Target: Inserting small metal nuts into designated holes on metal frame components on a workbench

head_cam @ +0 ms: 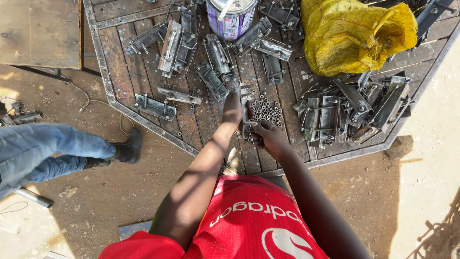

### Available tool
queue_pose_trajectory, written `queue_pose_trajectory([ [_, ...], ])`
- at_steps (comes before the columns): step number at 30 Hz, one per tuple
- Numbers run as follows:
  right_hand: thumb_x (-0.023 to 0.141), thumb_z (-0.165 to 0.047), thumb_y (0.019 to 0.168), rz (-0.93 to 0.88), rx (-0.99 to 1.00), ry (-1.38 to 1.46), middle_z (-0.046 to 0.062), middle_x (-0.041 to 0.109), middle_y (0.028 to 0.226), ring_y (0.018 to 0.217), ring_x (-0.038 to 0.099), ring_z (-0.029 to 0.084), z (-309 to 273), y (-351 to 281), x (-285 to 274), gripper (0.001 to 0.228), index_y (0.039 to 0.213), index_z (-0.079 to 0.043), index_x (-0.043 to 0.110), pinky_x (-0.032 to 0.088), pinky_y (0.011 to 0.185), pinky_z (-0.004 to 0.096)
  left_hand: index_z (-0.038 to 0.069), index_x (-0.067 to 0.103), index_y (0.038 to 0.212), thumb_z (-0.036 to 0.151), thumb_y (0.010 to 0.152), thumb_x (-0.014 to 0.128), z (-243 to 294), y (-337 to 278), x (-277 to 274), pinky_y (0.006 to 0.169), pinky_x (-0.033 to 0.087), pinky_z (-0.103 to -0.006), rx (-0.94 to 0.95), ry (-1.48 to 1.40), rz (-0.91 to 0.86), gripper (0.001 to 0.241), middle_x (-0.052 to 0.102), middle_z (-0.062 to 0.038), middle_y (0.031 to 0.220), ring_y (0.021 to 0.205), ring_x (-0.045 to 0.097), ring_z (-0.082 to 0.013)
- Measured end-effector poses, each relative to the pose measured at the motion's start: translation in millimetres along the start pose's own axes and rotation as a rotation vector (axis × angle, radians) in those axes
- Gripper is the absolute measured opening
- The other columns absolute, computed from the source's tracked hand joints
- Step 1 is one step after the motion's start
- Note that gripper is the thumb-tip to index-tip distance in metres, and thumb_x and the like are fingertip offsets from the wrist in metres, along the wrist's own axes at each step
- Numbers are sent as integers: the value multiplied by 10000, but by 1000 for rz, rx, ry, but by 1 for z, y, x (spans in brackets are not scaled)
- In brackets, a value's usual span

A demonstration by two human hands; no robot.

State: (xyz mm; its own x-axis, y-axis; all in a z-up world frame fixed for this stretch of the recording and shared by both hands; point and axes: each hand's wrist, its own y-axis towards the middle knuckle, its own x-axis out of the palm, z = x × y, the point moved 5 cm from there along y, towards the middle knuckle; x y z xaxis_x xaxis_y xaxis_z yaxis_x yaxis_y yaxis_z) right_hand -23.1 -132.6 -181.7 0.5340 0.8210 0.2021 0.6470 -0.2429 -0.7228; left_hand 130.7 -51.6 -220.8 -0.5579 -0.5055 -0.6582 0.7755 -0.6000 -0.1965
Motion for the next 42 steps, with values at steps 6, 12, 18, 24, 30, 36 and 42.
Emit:
queue_pose_trajectory([
  [6, 653, 13, 900, -192, -139, 182, 99, 614, 979, 874, 721, 230, -34, -28, 13, 268, 1140, -52, 552, 649, 788, 351, -118, 447, 1390, 45, 1039, 375, -20, 8, 15, 1191, 393, -535, 14, -39, 23, 394, 490, -389, 1393, 1346, 484, -505],
  [12, 659, -250, 1032, -85, -50, -1, 130, 673, 757, 619, 720, 204, -18, -18, 1, 254, 1107, -16, 594, 633, 582, 321, -43, 512, 1278, 55, 1027, 420, 1, 1, 0, 1047, 514, -516, 67, -29, 115, 285, 583, -306, 1227, 1195, 595, -464],
  [18, 693, -269, 1005, -109, -46, 73, 147, 694, 886, 730, 736, 210, -26, -28, 11, 365, 1214, -8, 547, 647, 645, 327, -63, 524, 1253, 83, 1030, 470, 6, 4, -15, 1013, 527, -524, 108, -19, 192, 272, 590, -327, 1188, 1152, 602, -487],
  [24, 633, -31, 980, -130, -211, -37, 125, 660, 1038, 998, 680, 211, -24, -15, 5, 173, 1152, -19, 623, 591, 907, 379, -37, 506, 1329, -98, 912, 489, -16, 13, 10, 1055, 535, -512, 47, -43, 156, 422, 584, -327, 1283, 1223, 606, -469],
  [30, 555, -181, 1088, -116, -90, -66, 129, 646, 952, 842, 686, 193, -16, -12, -6, 219, 1170, 21, 577, 628, 809, 386, -2, 556, 1288, 480, 1050, 372, 89, -31, -66, 1166, 384, -498, -324, -784, 78, 568, 569, -316, 1340, 1293, 530, -474],
  [36, 587, -51, 1009, -69, -118, 27, 129, 651, 1002, 936, 695, 210, -25, -25, -4, 148, 1148, 0, 588, 605, 890, 398, -106, 527, 1193, -62, 948, 408, 83, -25, -58, 1044, 511, -552, 85, -102, 120, 276, 582, -367, 1200, 1202, 574, -519],
  [42, 619, -147, 1003, 81, -1, 223, 74, 635, 915, 853, 699, 194, 22, -8, -36, 168, 1129, -45, 577, 627, 806, 364, 154, 449, 1240, 682, 911, 390, 23, -23, -20, 1038, 493, -565, -671, -417, -152, 625, 611, -227, 1323, 1244, 610, -418],
])
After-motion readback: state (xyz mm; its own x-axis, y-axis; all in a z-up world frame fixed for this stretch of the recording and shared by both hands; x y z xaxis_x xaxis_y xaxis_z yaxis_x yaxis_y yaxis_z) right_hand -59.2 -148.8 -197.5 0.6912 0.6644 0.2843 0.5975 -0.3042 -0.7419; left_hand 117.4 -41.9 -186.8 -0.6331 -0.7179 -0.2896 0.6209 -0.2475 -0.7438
